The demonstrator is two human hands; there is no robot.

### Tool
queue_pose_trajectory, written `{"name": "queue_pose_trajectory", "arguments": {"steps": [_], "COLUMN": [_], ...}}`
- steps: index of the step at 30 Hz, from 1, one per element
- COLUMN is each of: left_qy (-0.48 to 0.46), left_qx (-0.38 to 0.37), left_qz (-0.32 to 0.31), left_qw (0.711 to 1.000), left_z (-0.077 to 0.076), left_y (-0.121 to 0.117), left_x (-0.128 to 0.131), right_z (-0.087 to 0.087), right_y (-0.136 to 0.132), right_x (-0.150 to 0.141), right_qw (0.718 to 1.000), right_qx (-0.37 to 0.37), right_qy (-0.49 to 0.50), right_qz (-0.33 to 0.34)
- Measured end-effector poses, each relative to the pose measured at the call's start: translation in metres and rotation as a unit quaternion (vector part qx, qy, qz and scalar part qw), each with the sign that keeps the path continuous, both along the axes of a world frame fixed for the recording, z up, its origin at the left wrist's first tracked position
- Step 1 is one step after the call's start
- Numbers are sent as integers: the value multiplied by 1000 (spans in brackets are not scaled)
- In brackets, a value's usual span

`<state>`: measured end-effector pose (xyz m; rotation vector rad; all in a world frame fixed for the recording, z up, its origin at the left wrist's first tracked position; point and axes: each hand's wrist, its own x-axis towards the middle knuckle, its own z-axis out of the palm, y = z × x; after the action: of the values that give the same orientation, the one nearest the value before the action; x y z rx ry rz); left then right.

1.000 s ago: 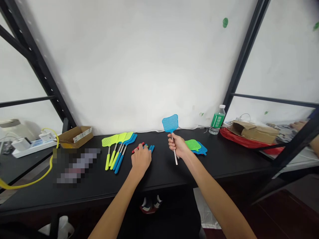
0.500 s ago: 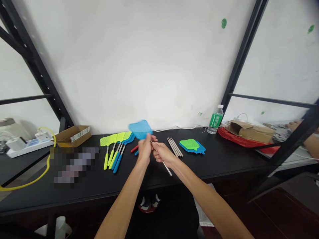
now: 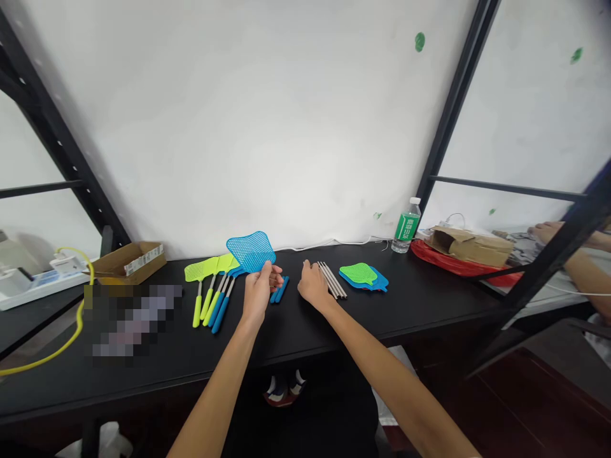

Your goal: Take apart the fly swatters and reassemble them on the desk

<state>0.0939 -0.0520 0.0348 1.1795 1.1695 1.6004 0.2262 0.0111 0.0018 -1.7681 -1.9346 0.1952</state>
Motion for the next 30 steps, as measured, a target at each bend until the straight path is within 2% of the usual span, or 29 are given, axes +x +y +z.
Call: {"name": "queue_pose_trajectory", "arguments": {"steps": [2,4,5,7,9,11,12,13,14,15,17,18,20,21,22,24,27,30], "left_qy": [4,11,17,34,64,101,124,151,184,229,353,426,564,607,638,672,695,699], "left_qx": [4,5,6,9,5,-2,-5,-6,-8,-7,-12,-30,-122,-159,-191,-224,-239,-251], "left_qz": [-3,-5,-8,-32,-85,-146,-168,-177,-172,-145,-27,60,192,218,215,215,221,235], "left_qw": [1000,1000,1000,999,994,984,978,973,968,963,935,902,794,747,715,672,641,626], "left_z": [2,2,2,1,-1,-1,0,1,2,3,5,5,3,2,0,-3,-4,-4], "left_y": [-1,-2,-2,-3,-4,-7,-10,-14,-18,-23,-33,-38,-45,-48,-50,-52,-51,-49], "left_x": [2,3,4,10,19,28,29,28,22,12,-18,-36,-70,-84,-94,-102,-96,-91], "right_z": [-1,2,6,15,23,30,33,35,37,38,38,37,32,28,24,16,8,5], "right_y": [-3,-7,-10,-17,-24,-27,-26,-23,-19,-13,-1,3,8,8,7,2,-3,-5], "right_x": [2,6,7,9,9,13,20,30,44,62,104,126,163,176,184,191,186,181], "right_qw": [999,999,998,985,939,868,840,824,824,841,904,940,981,988,990,989,982,982], "right_qx": [15,43,62,80,38,-26,-43,-42,-29,-8,52,68,65,44,22,-4,0,8], "right_qy": [-32,-13,22,145,302,433,479,509,521,509,414,332,173,120,77,10,-52,-57], "right_qz": [-14,-18,-7,57,161,241,252,246,220,183,96,38,-61,-88,-112,-149,-181,-181]}}
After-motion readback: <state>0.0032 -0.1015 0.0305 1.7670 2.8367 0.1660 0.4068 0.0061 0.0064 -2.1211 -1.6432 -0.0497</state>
